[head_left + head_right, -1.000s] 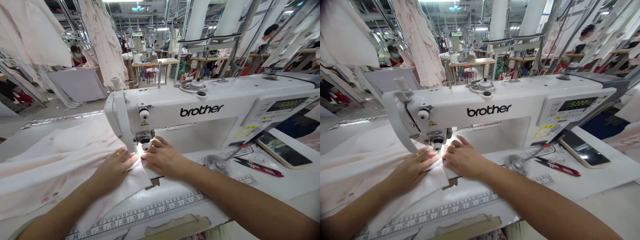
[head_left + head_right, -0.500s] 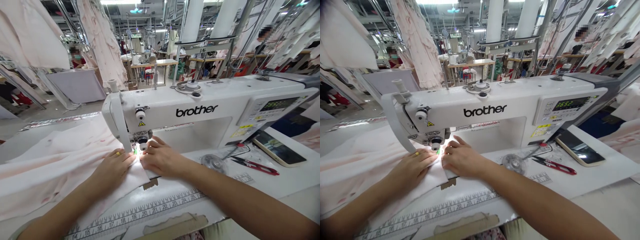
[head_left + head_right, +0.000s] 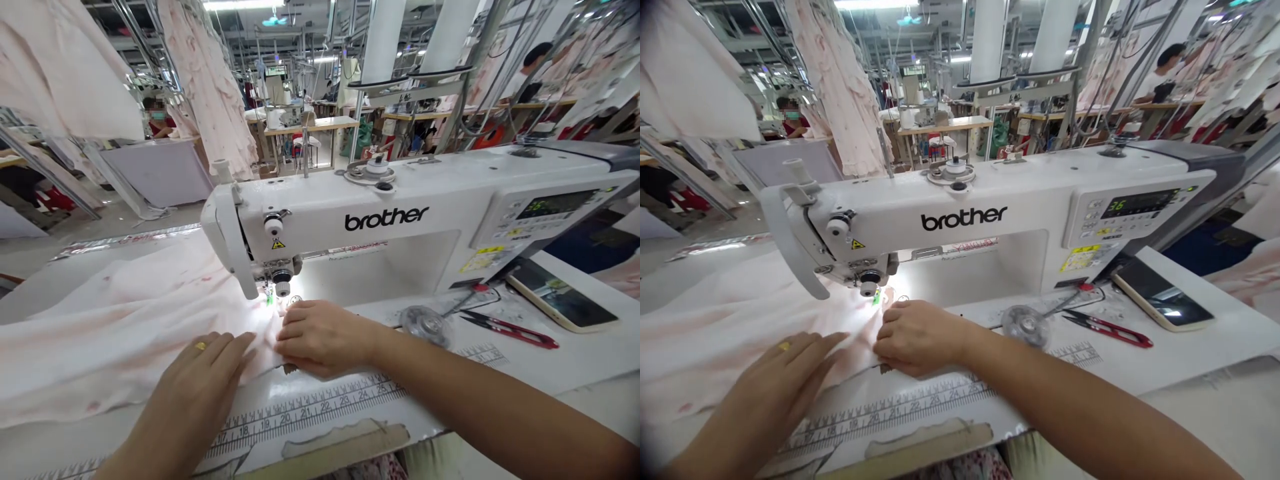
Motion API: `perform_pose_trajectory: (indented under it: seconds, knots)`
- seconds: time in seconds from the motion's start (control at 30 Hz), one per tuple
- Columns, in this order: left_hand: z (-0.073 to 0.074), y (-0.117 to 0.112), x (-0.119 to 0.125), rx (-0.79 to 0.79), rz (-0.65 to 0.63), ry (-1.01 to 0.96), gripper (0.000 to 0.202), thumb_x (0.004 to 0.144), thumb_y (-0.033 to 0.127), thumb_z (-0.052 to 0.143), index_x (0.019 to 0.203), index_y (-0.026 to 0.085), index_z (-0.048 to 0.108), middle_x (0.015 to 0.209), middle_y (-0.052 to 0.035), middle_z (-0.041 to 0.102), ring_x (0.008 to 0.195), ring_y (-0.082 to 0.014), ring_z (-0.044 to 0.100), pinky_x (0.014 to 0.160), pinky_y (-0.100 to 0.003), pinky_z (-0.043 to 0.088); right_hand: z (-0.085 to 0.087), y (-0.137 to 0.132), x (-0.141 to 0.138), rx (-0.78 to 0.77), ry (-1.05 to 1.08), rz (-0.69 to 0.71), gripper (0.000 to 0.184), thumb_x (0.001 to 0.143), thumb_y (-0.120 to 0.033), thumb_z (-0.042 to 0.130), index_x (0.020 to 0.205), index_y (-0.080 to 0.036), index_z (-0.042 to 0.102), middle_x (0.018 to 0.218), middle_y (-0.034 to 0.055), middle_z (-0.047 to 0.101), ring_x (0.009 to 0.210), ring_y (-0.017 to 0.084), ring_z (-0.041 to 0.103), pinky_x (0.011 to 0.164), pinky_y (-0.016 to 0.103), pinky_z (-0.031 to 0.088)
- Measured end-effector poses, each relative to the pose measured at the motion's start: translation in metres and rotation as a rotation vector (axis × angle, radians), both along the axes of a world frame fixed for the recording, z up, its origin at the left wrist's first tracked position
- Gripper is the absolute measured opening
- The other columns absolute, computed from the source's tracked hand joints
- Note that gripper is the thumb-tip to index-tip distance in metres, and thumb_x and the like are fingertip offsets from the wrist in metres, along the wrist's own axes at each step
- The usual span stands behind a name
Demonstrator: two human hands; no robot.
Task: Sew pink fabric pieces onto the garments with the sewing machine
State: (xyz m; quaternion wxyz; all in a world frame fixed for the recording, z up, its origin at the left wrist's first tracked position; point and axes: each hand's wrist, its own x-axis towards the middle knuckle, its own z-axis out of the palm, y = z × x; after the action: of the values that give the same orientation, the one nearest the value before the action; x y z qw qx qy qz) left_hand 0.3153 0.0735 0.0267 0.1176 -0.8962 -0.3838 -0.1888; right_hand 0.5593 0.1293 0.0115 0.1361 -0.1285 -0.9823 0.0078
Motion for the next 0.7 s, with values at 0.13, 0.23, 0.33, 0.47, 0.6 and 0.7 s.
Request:
perform_pose_trajectory:
  seconds: [0.13, 0.23, 0.33, 0.47, 0.6, 0.7]
  knots:
    - [-0.012, 0.006, 0.003, -0.148, 0.051, -0.09, 0.013, 0.092, 0.026, 0.051, 0.104, 0.024, 0.057, 0.082, -0.0009, 0.068, 0.071, -0.0202, 0.065, 0.069, -0.032, 0.048, 0.007, 0.0, 0.001, 0.085, 0.006, 0.022, 0.026, 0.099, -0.033, 0.05, 0.109, -0.013, 0.064, 0.095, 0.0048, 0.067, 0.09, 0.021, 0.053, 0.088, 0.036, 0.043]
    - [-0.011, 0.014, -0.001, -0.263, 0.107, -0.138, 0.033, 0.081, 0.015, 0.052, 0.112, 0.024, 0.058, 0.097, -0.0019, 0.07, 0.084, -0.0205, 0.067, 0.069, -0.03, 0.05, 0.011, -0.003, 0.001, 0.149, -0.022, 0.12, 0.028, 0.099, -0.033, 0.048, 0.11, -0.012, 0.064, 0.113, 0.0089, 0.064, 0.106, 0.024, 0.051, 0.098, 0.039, 0.039]
    - [-0.004, 0.021, 0.0, -0.387, 0.111, -0.255, 0.031, 0.074, 0.01, 0.047, 0.098, 0.023, 0.063, 0.089, -0.0009, 0.065, 0.082, -0.018, 0.064, 0.07, -0.026, 0.05, 0.008, -0.01, -0.003, 0.131, -0.052, 0.111, 0.033, 0.1, -0.037, 0.048, 0.111, -0.01, 0.062, 0.122, 0.0121, 0.062, 0.115, 0.024, 0.05, 0.107, 0.04, 0.033]
    - [-0.007, 0.031, 0.007, -0.507, 0.02, -0.364, 0.023, 0.078, 0.01, 0.04, 0.087, 0.02, 0.06, 0.09, -0.0021, 0.061, 0.084, -0.0164, 0.06, 0.075, -0.026, 0.049, -0.006, -0.025, -0.014, 0.028, 0.005, 0.107, 0.046, 0.095, -0.05, 0.056, 0.115, -0.009, 0.062, 0.126, 0.0121, 0.061, 0.122, 0.026, 0.05, 0.111, 0.039, 0.031]
    - [-0.019, 0.045, -0.004, -0.5, 0.009, -0.317, 0.019, 0.083, 0.016, 0.039, 0.084, 0.018, 0.057, 0.081, -0.0013, 0.061, 0.076, -0.0168, 0.057, 0.07, -0.028, 0.048, -0.013, -0.038, -0.019, -0.005, 0.031, 0.127, 0.063, 0.088, -0.056, 0.063, 0.127, -0.008, 0.055, 0.132, 0.0171, 0.056, 0.125, 0.028, 0.05, 0.104, 0.036, 0.04]
    - [-0.019, 0.053, -0.017, -0.5, 0.031, -0.352, 0.022, 0.087, 0.019, 0.038, 0.09, 0.018, 0.059, 0.083, -0.0014, 0.065, 0.078, -0.0176, 0.059, 0.073, -0.028, 0.049, -0.013, -0.038, -0.018, -0.05, 0.045, 0.158, 0.056, 0.089, -0.053, 0.063, 0.128, -0.013, 0.055, 0.129, 0.0151, 0.058, 0.124, 0.025, 0.052, 0.098, 0.035, 0.045]
